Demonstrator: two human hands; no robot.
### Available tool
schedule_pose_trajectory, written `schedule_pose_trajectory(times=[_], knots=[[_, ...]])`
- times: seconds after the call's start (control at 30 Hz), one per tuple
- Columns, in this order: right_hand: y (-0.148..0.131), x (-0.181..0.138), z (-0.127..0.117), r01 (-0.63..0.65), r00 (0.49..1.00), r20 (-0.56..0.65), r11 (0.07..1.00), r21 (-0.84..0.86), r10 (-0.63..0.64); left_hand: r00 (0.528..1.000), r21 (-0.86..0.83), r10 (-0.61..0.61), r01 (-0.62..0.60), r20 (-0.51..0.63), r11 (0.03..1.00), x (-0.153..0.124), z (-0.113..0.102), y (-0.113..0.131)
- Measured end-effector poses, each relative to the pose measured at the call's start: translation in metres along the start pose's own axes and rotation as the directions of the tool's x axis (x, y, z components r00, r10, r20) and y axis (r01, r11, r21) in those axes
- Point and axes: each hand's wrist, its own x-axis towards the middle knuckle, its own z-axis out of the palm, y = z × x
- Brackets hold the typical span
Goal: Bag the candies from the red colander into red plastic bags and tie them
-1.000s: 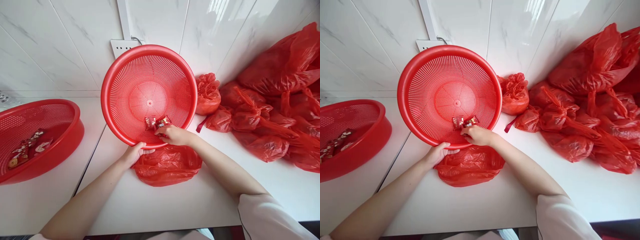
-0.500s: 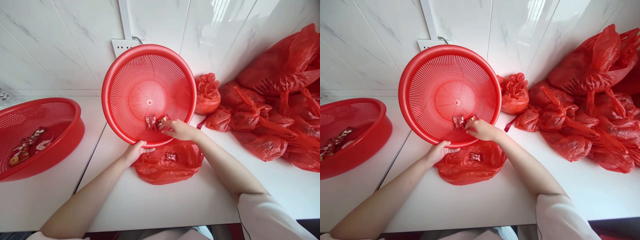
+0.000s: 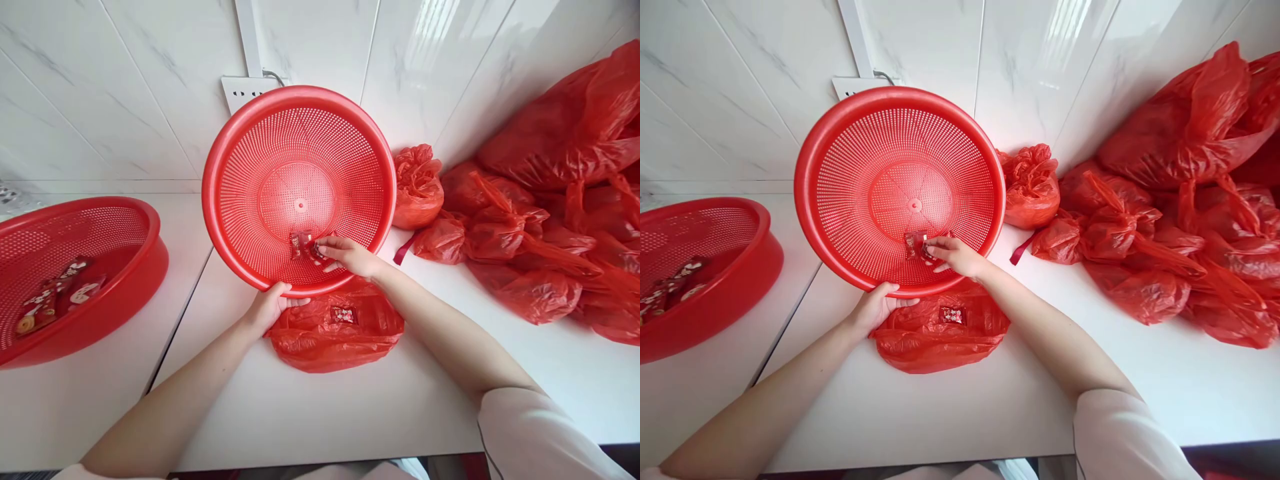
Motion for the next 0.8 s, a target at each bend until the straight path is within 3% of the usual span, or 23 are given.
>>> schedule_pose_trajectory(times=[0.1,0.23,0.5,0.67,0.73,0.8], knots=[[-0.009,-0.001,0.005,-0.098,0.994,0.002,0.915,0.391,0.105,1.000,-0.006,0.015,-0.015,-0.010,1.000,-0.001,0.002,0.001],[-0.014,-0.006,0.003,-0.098,0.994,0.089,0.892,0.441,0.065,0.999,-0.025,0.034,-0.035,-0.023,0.999,-0.001,0.005,0.003],[-0.015,-0.010,0.002,-0.090,0.987,0.151,0.966,0.244,0.054,0.999,-0.030,0.036,-0.036,-0.030,0.999,-0.001,0.009,0.006],[-0.025,-0.014,0.003,-0.056,0.998,0.024,0.998,0.036,0.055,1.000,-0.033,-0.017,0.017,-0.018,0.999,-0.001,0.006,0.005],[-0.034,-0.020,0.002,-0.022,0.992,0.122,0.994,-0.111,0.036,0.999,-0.036,-0.035,0.035,-0.002,0.999,-0.002,0.005,0.004],[-0.042,-0.029,0.000,0.044,0.946,0.319,0.949,-0.311,0.060,0.997,-0.046,-0.071,0.072,0.022,0.996,-0.002,0.005,0.004]])
